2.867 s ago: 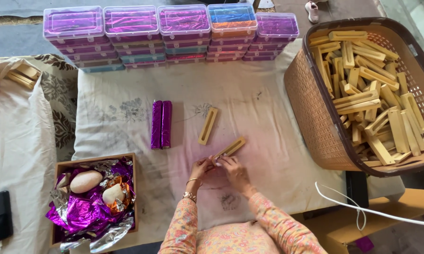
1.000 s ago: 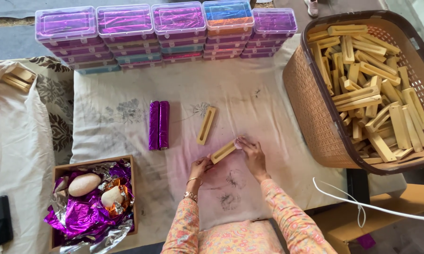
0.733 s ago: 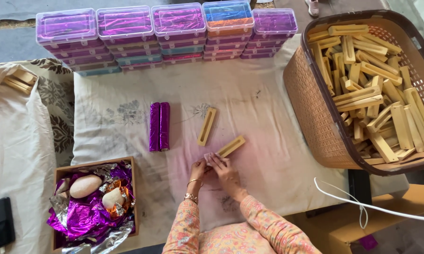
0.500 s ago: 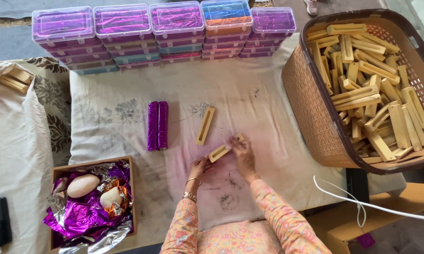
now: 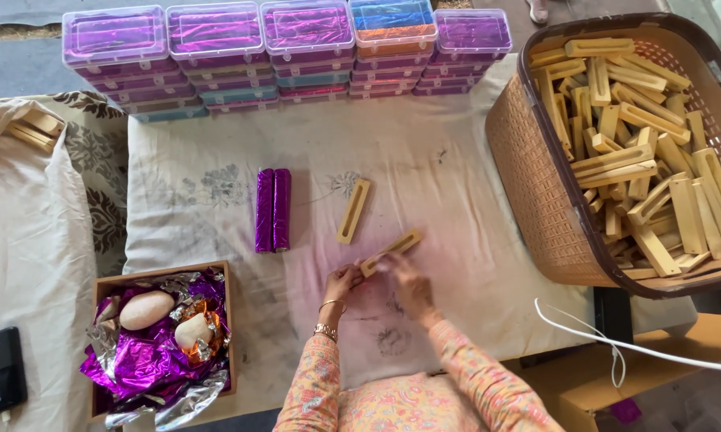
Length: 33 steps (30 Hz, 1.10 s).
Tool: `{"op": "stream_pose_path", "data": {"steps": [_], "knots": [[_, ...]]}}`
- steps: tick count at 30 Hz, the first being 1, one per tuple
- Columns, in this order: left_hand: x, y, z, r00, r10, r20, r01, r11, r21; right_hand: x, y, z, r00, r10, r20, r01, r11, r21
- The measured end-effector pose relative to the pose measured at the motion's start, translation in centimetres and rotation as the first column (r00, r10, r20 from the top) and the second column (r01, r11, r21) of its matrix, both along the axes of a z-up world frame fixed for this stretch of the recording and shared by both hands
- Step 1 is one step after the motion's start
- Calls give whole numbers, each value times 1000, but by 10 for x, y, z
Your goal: Assembling wooden box components by inserting wrapped items into slots and applying a translucent film cover.
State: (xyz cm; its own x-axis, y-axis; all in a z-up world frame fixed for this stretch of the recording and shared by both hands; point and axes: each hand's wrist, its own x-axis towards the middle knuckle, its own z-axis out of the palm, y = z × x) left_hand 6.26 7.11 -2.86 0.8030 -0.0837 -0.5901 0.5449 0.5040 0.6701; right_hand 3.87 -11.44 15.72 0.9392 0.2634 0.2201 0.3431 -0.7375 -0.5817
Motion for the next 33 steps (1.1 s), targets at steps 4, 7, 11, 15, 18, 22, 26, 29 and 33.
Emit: {"op": "stream_pose_path", "data": {"steps": [4, 7, 11, 15, 18, 22, 26, 29, 33], "knots": [[0, -2, 61, 995, -97, -16, 98, 994, 53, 18, -24, -12, 968, -243, 61, 247, 966, -73], [4, -3, 33, 998, -57, -41, 57, 998, 1, 13, -10, -17, 947, -294, 133, 307, 947, -93], [3, -2, 7, 999, -42, -14, 41, 998, -46, -12, 16, -17, 979, -179, 95, 188, 977, -98], [0, -2, 22, 997, -75, -11, 75, 997, 3, -9, 8, -6, 996, -83, -22, 79, 988, -131], [0, 0, 34, 996, -88, 14, 87, 996, 36, 8, -13, -6, 994, -109, -31, 103, 982, -156], [2, -4, 40, 997, -77, 2, 77, 997, 15, 20, -28, -18, 965, -237, 115, 253, 956, -152], [3, -3, 18, 998, -61, 20, 60, 995, 82, 1, 6, -27, 965, -259, 41, 262, 943, -207], [1, -2, 34, 998, -59, -27, 61, 996, 62, -21, 24, -17, 987, -156, 27, 158, 975, -155], [0, -2, 38, 997, -70, -44, 72, 997, 34, -8, -9, -30, 995, -86, 45, 92, 982, -167]]}}
